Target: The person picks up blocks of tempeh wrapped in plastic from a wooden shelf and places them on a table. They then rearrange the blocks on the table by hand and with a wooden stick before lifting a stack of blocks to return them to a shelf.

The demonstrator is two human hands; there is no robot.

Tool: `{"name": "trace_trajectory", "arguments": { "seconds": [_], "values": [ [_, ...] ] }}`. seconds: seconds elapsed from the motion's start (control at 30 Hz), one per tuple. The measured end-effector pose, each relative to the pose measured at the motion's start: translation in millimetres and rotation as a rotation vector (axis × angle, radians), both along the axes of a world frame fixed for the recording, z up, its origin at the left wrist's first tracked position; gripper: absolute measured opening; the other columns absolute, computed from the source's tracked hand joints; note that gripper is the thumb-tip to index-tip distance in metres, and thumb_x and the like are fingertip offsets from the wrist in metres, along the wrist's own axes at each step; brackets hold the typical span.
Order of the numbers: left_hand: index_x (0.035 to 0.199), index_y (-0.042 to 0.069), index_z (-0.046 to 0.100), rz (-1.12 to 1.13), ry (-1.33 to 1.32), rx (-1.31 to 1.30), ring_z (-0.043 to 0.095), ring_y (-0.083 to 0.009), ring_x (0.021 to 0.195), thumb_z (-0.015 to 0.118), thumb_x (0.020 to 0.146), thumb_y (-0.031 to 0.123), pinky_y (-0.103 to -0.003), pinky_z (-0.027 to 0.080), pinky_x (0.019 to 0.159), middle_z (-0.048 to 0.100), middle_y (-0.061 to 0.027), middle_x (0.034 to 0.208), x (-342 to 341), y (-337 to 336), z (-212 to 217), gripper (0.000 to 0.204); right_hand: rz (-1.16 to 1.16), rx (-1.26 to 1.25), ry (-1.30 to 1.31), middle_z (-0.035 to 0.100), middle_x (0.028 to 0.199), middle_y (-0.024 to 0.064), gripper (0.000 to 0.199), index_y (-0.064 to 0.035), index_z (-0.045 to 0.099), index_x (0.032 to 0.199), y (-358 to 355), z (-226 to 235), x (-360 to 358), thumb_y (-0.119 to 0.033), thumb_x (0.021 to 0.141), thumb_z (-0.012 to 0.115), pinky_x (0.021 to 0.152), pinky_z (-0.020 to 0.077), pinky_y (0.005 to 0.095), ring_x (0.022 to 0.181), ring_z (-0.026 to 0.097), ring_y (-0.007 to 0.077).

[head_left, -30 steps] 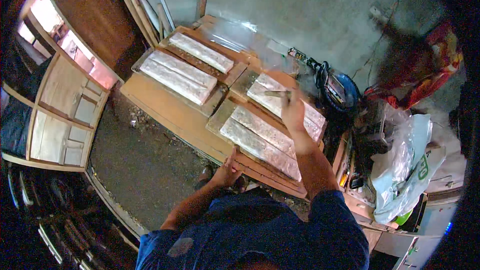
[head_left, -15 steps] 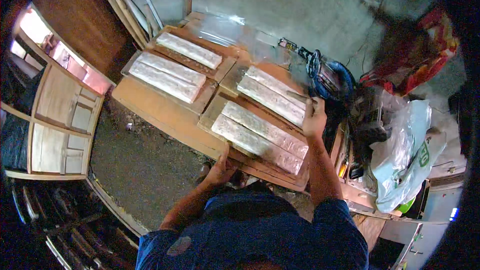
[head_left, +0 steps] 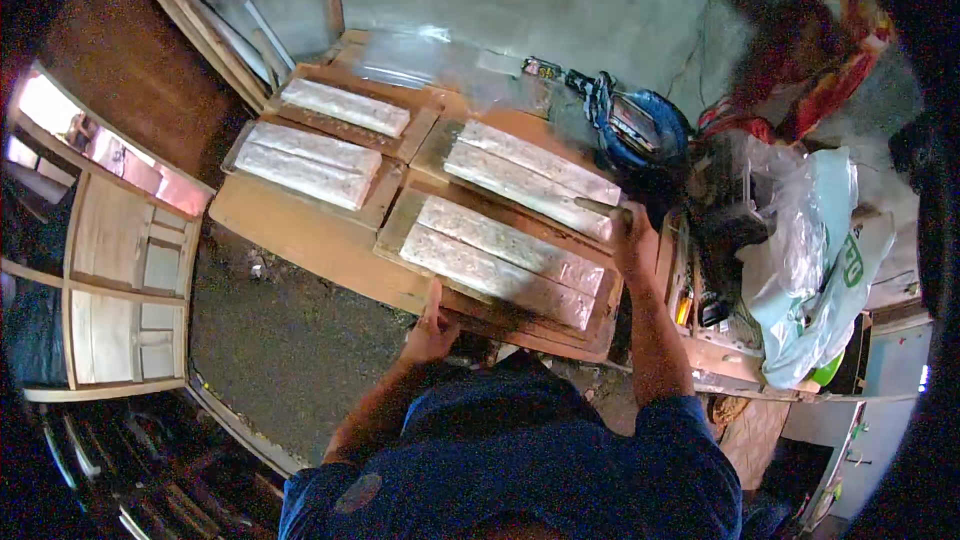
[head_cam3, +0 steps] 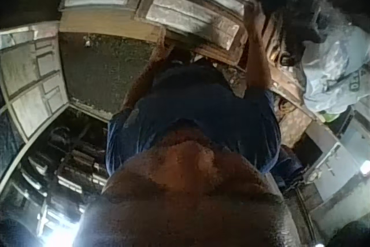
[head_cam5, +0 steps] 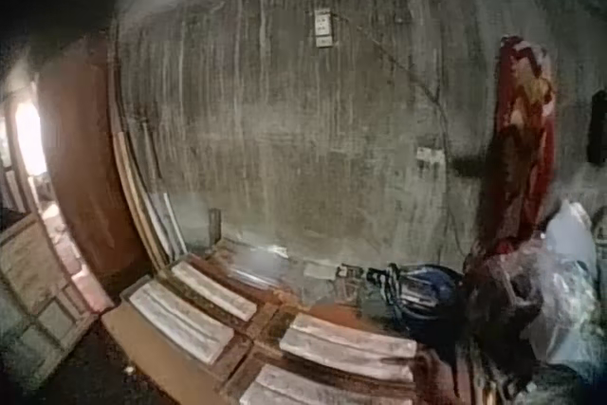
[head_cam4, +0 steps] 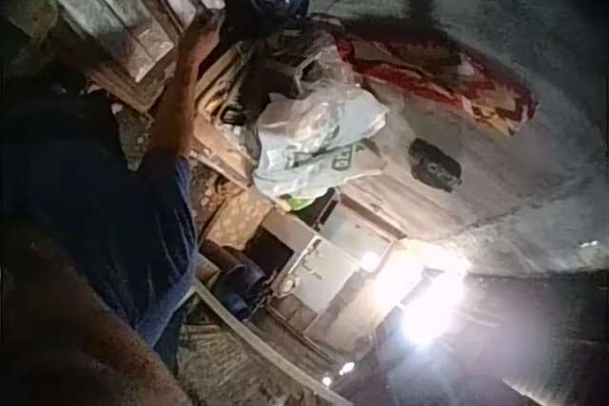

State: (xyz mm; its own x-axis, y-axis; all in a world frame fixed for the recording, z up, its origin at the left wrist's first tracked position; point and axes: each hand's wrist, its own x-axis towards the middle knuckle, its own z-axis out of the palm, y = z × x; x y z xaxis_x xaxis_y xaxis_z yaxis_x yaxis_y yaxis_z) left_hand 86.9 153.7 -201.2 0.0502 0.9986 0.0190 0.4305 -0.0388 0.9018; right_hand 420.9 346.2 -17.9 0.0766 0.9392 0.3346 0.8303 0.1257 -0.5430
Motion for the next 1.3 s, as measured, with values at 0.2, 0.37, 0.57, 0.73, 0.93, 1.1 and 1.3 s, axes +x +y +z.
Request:
{"name": "trace_trajectory", "arguments": {
  "seconds": [0.2,0.37,0.57,0.73,0.93,1.1,1.3],
  "values": [
    [0.154,-0.001,0.0,0.023,0.025,-0.038,0.051,-0.0219,0.072,0.066,0.083,0.005,-0.034,0.048,0.069,0.054,-0.0118,0.09,4.0,3.3,19.4,0.097,-0.007,0.106,-0.022,0.064,0.089,0.0184,0.02,-0.0063,0.058,0.106,-4.8,-16.5,34.5,-0.022,0.095,0.06,0.077,0.0489,0.0403,0.083,0.062,0.039],
    [0.154,0.0,-0.001,-0.002,-0.015,-0.088,0.051,-0.0209,0.073,0.065,0.084,0.002,-0.032,0.048,0.07,0.055,-0.0101,0.089,2.8,3.3,16.9,0.096,0.03,0.218,-0.128,0.064,0.088,0.0177,0.023,-0.0028,0.057,0.105,0.3,-35.4,58.7,-0.023,0.095,0.061,0.073,0.0486,0.0396,0.081,0.061,0.0376],
    [0.153,-0.002,0.0,-0.014,-0.05,-0.08,0.054,-0.0199,0.078,0.067,0.082,0.001,-0.032,0.05,0.073,0.057,-0.0153,0.112,1.0,4.4,5.8,0.098,-0.101,0.061,0.11,0.066,0.099,0.0201,0.028,-0.0033,0.058,0.109,-27.5,-16.1,66.2,-0.026,0.094,0.062,0.076,0.0493,0.043,0.09,0.064,0.0392],
    [0.153,-0.003,0.0,-0.039,-0.082,-0.125,0.056,-0.0212,0.084,0.069,0.081,0.003,-0.032,0.05,0.076,0.044,-0.022,0.138,-2.5,4.1,2.1,0.099,-0.208,0.18,0.011,0.067,0.093,0.0206,0.025,-0.0057,0.059,0.109,-26.0,-4.1,68.1,-0.025,0.095,0.061,0.075,0.0497,0.0431,0.087,0.065,0.0408],
    [0.153,-0.004,0.002,-0.016,0.027,0.045,0.056,-0.026,0.094,0.067,0.083,0.009,-0.034,0.049,0.083,0.04,-0.0242,0.143,-0.5,5.4,6.5,0.096,-0.033,0.138,0.244,0.066,0.093,0.0242,0.026,-0.0056,0.057,0.111,-7.7,-8.0,45.3,-0.026,0.095,0.06,0.072,0.0507,0.0474,0.086,0.064,0.0451],
    [0.152,-0.005,0.004,0.0,-0.026,-0.049,0.042,-0.0338,0.129,0.067,0.085,0.011,-0.037,0.041,0.101,0.022,-0.0281,0.155,0.7,5.6,7.2,0.093,0.027,0.097,-0.053,0.067,0.096,0.0247,0.029,-0.0076,0.056,0.115,10.7,-3.1,-1.8,-0.028,0.094,0.058,0.073,0.051,0.0509,0.085,0.064,0.0461],
    [0.152,-0.005,0.007,0.047,0.022,0.08,0.031,-0.0408,0.14,0.064,0.09,0.021,-0.043,0.026,0.116,0.028,-0.0268,0.152,-0.1,2.9,-13.1,0.088,0.123,0.188,0.015,0.066,0.091,0.0232,0.023,-0.008,0.054,0.114,28.4,9.3,-64.4,-0.022,0.095,0.057,0.07,0.0515,0.0471,0.086,0.063,0.0455]
  ]
}}
